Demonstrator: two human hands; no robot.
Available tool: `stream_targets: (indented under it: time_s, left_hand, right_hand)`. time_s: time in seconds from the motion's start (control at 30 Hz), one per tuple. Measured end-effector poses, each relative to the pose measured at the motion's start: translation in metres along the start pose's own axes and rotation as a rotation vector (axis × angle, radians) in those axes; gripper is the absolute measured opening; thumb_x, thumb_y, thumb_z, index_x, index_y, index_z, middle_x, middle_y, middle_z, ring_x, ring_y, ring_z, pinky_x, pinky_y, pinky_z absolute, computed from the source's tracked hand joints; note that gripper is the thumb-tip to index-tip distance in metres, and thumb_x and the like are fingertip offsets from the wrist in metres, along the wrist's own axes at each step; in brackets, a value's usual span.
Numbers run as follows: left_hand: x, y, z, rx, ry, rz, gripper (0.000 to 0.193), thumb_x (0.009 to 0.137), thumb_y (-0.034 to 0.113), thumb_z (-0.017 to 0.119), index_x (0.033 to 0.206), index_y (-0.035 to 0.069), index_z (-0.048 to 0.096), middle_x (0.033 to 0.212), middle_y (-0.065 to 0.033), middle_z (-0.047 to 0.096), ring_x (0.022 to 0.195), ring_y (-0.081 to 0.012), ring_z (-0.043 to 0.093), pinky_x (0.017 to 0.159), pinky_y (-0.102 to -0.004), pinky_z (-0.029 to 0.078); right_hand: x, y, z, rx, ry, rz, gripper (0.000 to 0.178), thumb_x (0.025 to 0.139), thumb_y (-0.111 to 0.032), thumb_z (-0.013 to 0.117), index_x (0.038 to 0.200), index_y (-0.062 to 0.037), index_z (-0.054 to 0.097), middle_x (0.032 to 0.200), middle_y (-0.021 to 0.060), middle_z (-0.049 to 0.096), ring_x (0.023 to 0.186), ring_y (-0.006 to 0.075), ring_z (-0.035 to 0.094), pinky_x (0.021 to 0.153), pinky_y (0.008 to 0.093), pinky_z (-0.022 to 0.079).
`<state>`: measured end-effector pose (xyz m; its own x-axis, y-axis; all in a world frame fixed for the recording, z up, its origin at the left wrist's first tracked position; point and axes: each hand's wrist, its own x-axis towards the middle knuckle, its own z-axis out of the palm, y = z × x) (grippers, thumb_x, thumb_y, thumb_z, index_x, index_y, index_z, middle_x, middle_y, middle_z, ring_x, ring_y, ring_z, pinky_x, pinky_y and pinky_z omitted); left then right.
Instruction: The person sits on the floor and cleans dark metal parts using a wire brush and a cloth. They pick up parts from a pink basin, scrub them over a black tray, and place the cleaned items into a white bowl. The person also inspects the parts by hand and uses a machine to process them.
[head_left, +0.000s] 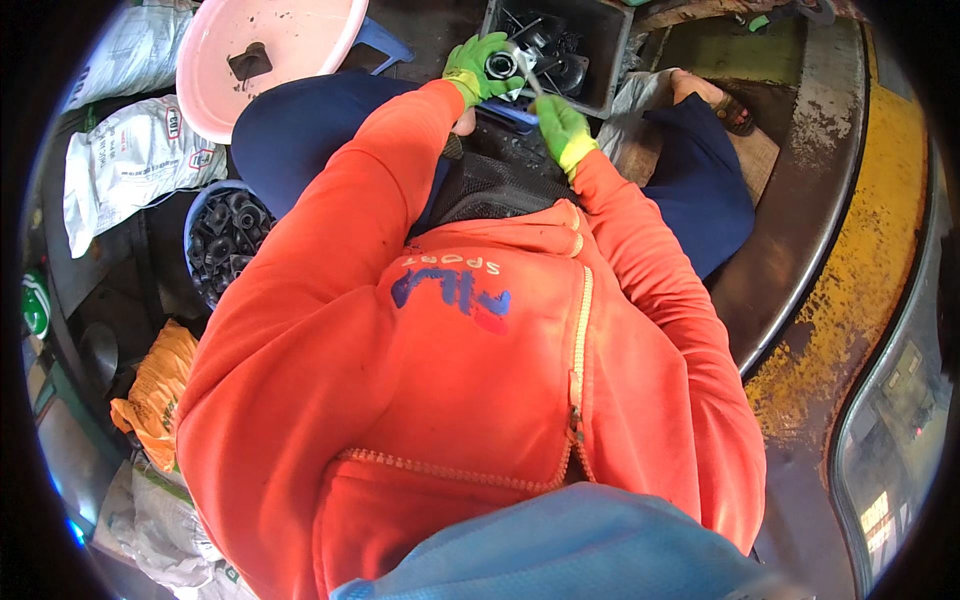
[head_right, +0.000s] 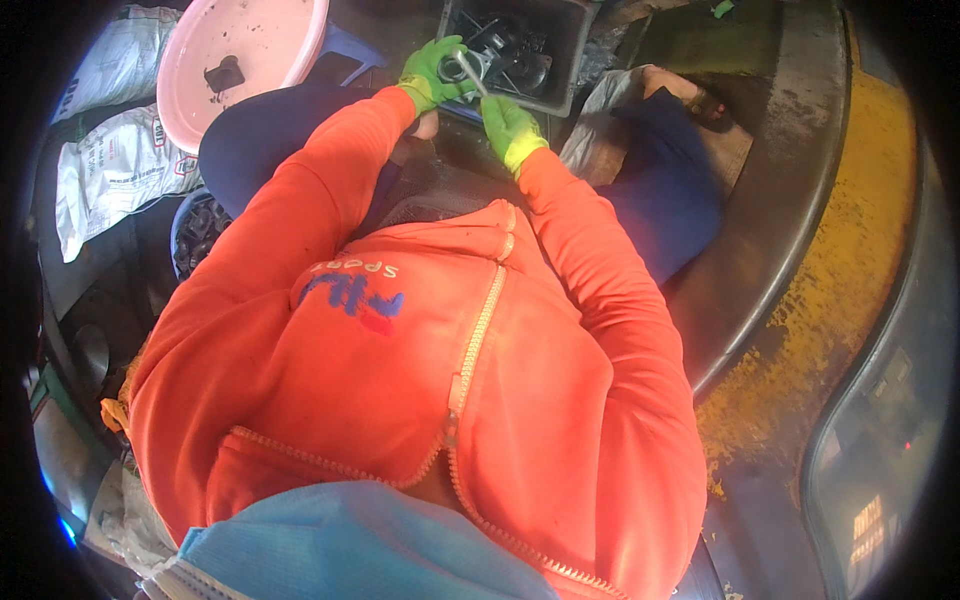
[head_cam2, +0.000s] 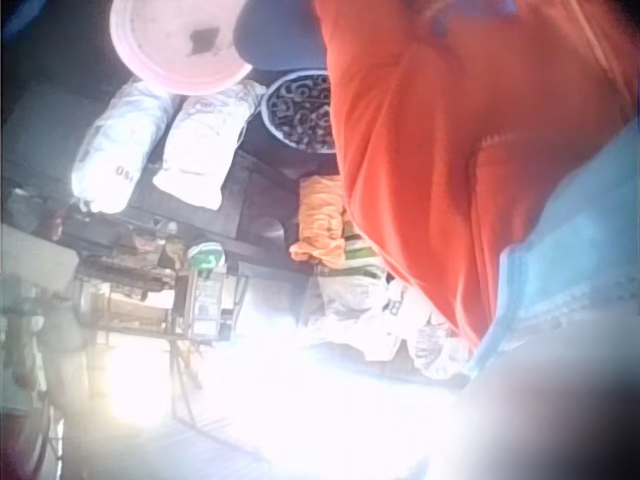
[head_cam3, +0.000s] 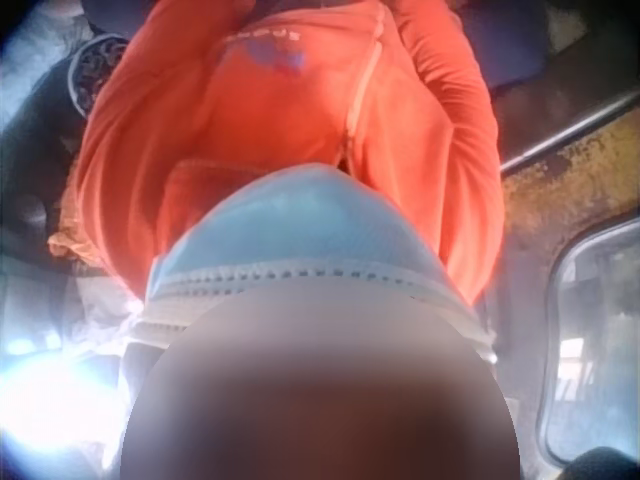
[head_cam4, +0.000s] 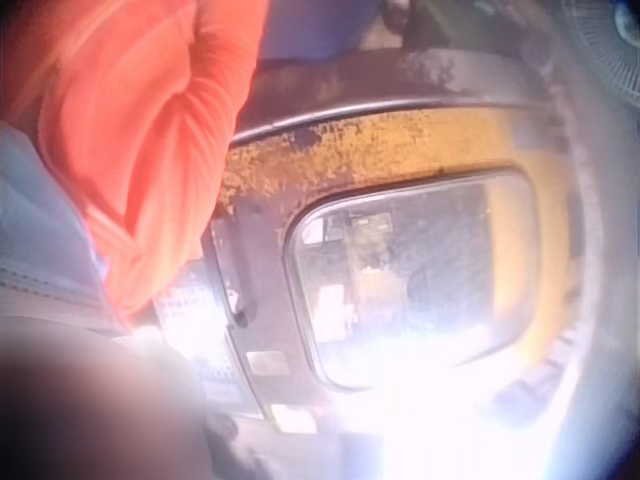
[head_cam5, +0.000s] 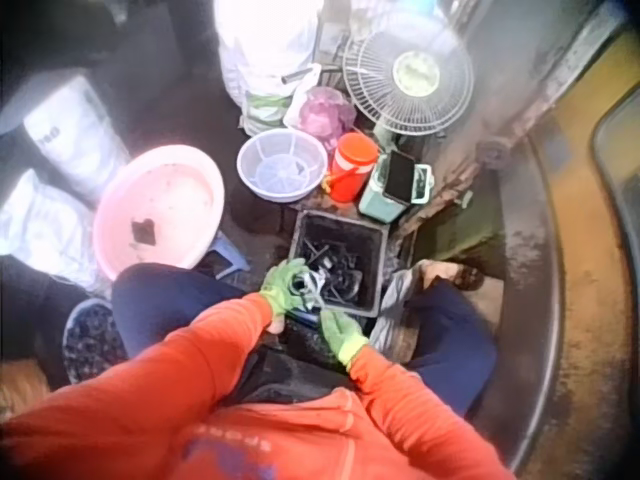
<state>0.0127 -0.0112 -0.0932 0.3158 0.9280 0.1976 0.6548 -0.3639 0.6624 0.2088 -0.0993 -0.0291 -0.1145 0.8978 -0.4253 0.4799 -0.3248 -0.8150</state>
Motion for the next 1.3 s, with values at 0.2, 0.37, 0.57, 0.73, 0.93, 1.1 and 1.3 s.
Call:
stream_targets:
  time_s: [0.2,0.37,0.57,0.73,0.93,1.1,1.3]
  left_hand:
    - [0.002,-0.002,0.002,0.014,0.035,0.069,0.070,0.058,0.033,0.084,0.120,0.014,0.056,0.126,-0.0104,0.055,0.112,-0.0340,0.053,0.096,-0.0414,0.043]
    - [0.002,-0.002,0.003,-0.039,-0.025,-0.024,0.064,0.057,0.033,0.083,0.113,0.013,0.060,0.125,-0.0104,0.056,0.110,-0.0339,0.054,0.095,-0.0417,0.044]
    - [0.000,-0.012,0.012,0.033,-0.031,-0.068,0.065,0.056,0.035,0.083,0.114,0.014,0.061,0.126,-0.0090,0.056,0.111,-0.0342,0.053,0.096,-0.0423,0.043]
    - [0.005,-0.011,0.011,0.023,-0.031,0.005,0.074,0.056,0.045,0.081,0.121,0.018,0.057,0.133,-0.0058,0.051,0.117,-0.0337,0.048,0.097,-0.0464,0.038]
    - [0.000,-0.005,0.004,-0.140,-0.062,-0.024,0.075,0.059,0.034,0.083,0.124,0.012,0.053,0.128,-0.0097,0.054,0.112,-0.0303,0.054,0.094,-0.0394,0.046]
    - [0.003,-0.015,0.018,-0.721,-0.045,-0.326,0.069,0.063,0.036,0.081,0.122,0.013,0.055,0.128,-0.0081,0.054,0.114,-0.0279,0.052,0.092,-0.0364,0.049]
    - [0.001,-0.015,0.015,0.073,0.012,0.055,0.065,0.061,0.043,0.080,0.114,0.013,0.059,0.131,-0.0143,0.052,0.114,-0.0380,0.050,0.095,-0.0458,0.043]
  right_hand:
    - [0.000,0.005,0.002,-0.122,-0.121,0.221,0.045,0.093,-0.044,0.044,0.098,-0.0030,0.064,0.087,0.0157,0.065,0.084,0.0273,0.060,0.080,0.0376,0.045]
    - [-0.010,-0.008,0.000,0.177,0.088,-0.296,0.042,0.094,-0.041,0.046,0.091,-0.0041,0.065,0.081,0.0095,0.064,0.076,0.0209,0.057,0.073,0.0344,0.045]
    - [-0.007,-0.012,-0.002,0.221,-0.106,0.074,0.040,0.096,-0.040,0.044,0.095,-0.0051,0.065,0.082,0.0073,0.062,0.074,0.0181,0.055,0.073,0.0322,0.044]
    - [-0.005,-0.007,0.001,-0.182,-0.170,0.145,0.033,0.097,-0.033,0.044,0.098,-0.0069,0.065,0.088,0.0089,0.064,0.082,0.0199,0.058,0.079,0.0330,0.044]
    - [0.000,-0.005,0.004,0.157,-0.044,-0.106,0.040,0.094,-0.040,0.047,0.096,-0.0041,0.064,0.081,0.0082,0.059,0.076,0.0184,0.053,0.072,0.0308,0.041]
    - [0.002,-0.003,0.006,0.114,-0.116,0.057,0.040,0.095,-0.040,0.045,0.100,-0.0045,0.064,0.085,0.0079,0.059,0.079,0.0208,0.053,0.072,0.0320,0.040]
    - [0.005,0.011,0.002,-0.083,-0.167,0.151,0.042,0.094,-0.042,0.045,0.100,-0.0055,0.065,0.092,0.0115,0.066,0.085,0.0220,0.059,0.081,0.0353,0.045]
